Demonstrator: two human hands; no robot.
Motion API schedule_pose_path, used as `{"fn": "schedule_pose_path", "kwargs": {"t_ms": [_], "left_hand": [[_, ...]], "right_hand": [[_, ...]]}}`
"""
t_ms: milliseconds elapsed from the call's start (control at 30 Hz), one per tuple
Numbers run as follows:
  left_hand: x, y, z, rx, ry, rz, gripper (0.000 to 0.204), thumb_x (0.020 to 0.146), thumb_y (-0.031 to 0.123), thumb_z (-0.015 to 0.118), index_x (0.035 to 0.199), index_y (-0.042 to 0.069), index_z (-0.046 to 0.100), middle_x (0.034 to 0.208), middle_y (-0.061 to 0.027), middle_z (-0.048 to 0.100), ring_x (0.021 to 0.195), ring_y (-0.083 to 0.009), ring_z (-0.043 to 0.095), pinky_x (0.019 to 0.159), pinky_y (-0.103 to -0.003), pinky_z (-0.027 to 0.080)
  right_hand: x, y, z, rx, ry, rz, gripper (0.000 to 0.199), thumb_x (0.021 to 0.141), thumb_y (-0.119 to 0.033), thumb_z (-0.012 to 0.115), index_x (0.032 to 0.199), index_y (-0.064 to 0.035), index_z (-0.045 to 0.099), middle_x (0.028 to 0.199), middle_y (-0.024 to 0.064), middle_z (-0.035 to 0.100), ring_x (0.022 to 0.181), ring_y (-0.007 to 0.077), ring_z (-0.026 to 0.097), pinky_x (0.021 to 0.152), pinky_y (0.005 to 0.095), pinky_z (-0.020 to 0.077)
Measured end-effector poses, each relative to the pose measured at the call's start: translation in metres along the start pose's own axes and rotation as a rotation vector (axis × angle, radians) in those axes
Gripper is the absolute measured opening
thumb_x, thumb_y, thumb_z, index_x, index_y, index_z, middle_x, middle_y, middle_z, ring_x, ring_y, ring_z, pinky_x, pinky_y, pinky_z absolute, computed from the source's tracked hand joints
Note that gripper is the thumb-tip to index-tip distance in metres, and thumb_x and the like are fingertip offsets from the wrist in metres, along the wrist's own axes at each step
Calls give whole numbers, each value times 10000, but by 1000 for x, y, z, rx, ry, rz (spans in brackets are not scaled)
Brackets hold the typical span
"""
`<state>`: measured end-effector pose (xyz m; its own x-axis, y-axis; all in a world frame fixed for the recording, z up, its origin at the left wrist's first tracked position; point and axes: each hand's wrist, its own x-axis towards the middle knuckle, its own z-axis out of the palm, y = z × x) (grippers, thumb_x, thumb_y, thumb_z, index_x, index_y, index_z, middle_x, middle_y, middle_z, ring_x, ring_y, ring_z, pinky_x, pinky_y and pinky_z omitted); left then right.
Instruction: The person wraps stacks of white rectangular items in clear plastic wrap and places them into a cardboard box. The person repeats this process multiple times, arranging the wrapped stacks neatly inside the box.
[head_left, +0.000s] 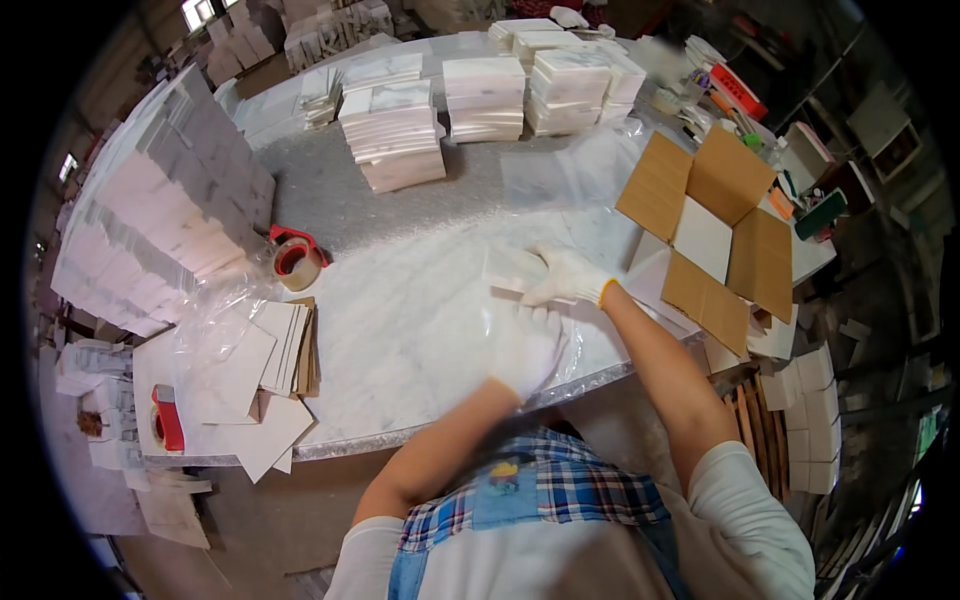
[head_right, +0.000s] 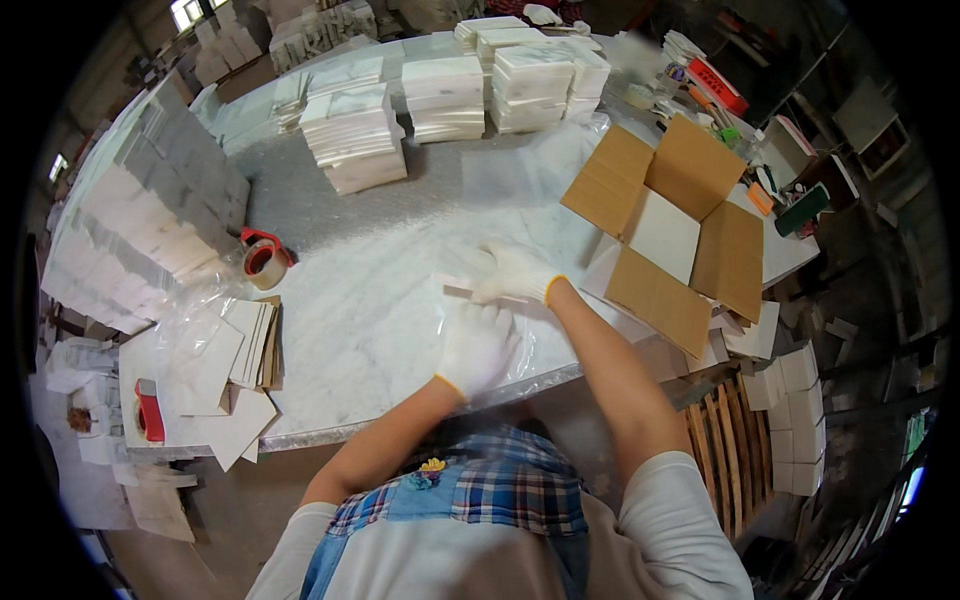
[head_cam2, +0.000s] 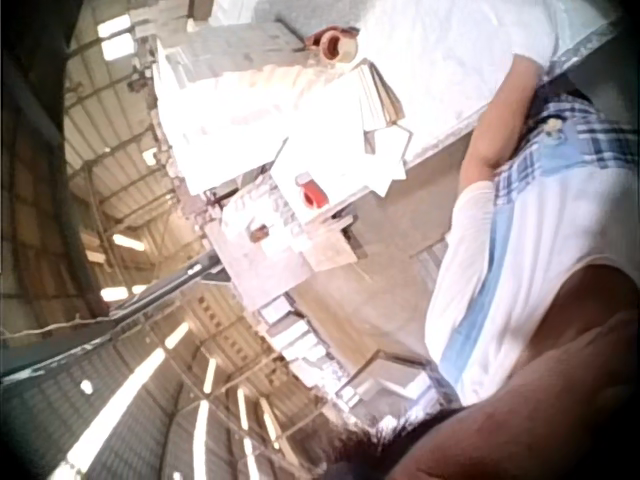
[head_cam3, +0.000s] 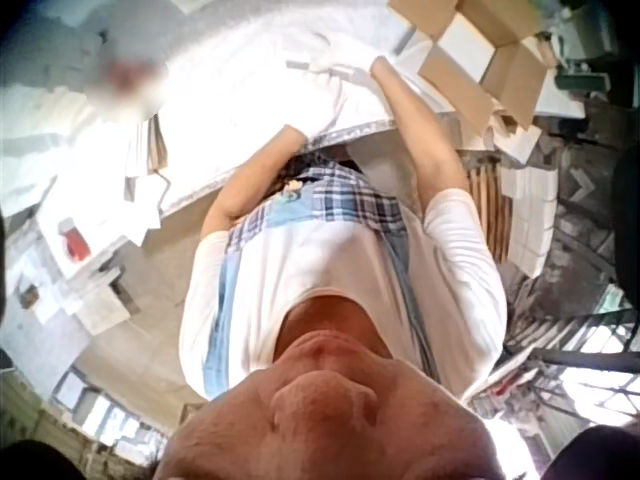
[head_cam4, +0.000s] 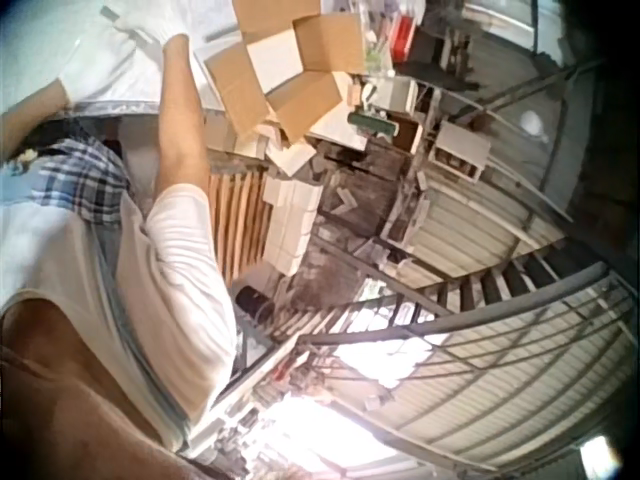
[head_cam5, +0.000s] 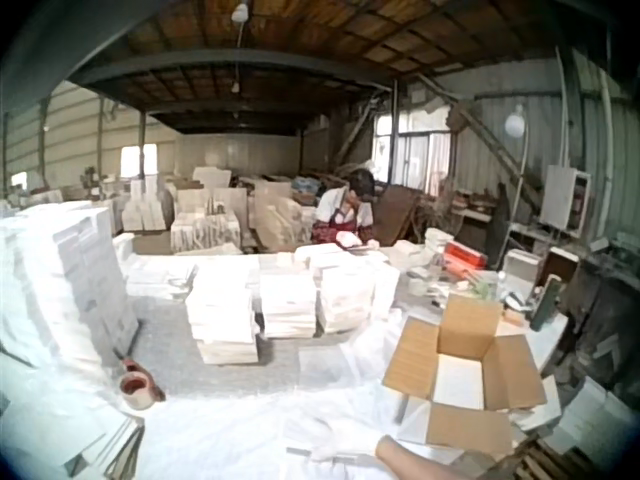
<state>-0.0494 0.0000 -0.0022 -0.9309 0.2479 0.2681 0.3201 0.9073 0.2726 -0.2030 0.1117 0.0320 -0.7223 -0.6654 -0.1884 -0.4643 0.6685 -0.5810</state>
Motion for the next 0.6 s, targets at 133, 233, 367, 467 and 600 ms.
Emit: {"fn": "schedule_pose_path", "kwargs": {"t_ms": [133,233,367,467,600], "left_hand": [[-30,20,-8,-32,108,57,317,856,298,690,1016,29,639,1099,-188,598,1067,-373,546,910,-513,434],[-49,31,-7,-57,131,76,435,821,277,717,1161,30,604,1165,-196,545,1099,-405,504,945,-549,413],[-53,27,-5,-82,152,104,447,822,275,718,1172,23,601,1165,-195,550,1088,-398,509,942,-535,415],[-54,26,-3,-113,113,84,464,838,288,712,1198,15,605,1208,-208,555,1136,-410,507,982,-544,406],[-53,26,-4,-110,52,69,482,868,311,700,1232,6,615,1282,-230,562,1229,-434,500,1053,-565,390]], "right_hand": [[-5,-11,7,-235,11,0,967,615,-440,861,1421,-17,535,1333,248,591,1192,398,625,1020,434,511],[-11,-16,8,-284,44,-12,909,610,-426,843,1378,-36,555,1299,228,578,1144,402,630,1004,447,513],[-15,-18,10,-324,71,-75,885,607,-395,837,1370,-46,555,1285,213,578,1159,406,609,992,449,515],[-23,-25,10,-335,63,-129,873,603,-375,842,1361,-45,559,1281,204,580,1190,399,588,1001,451,506],[-25,-23,14,-384,15,-164,876,602,-373,853,1359,-43,559,1295,207,575,1210,392,577,1032,462,479]]}}
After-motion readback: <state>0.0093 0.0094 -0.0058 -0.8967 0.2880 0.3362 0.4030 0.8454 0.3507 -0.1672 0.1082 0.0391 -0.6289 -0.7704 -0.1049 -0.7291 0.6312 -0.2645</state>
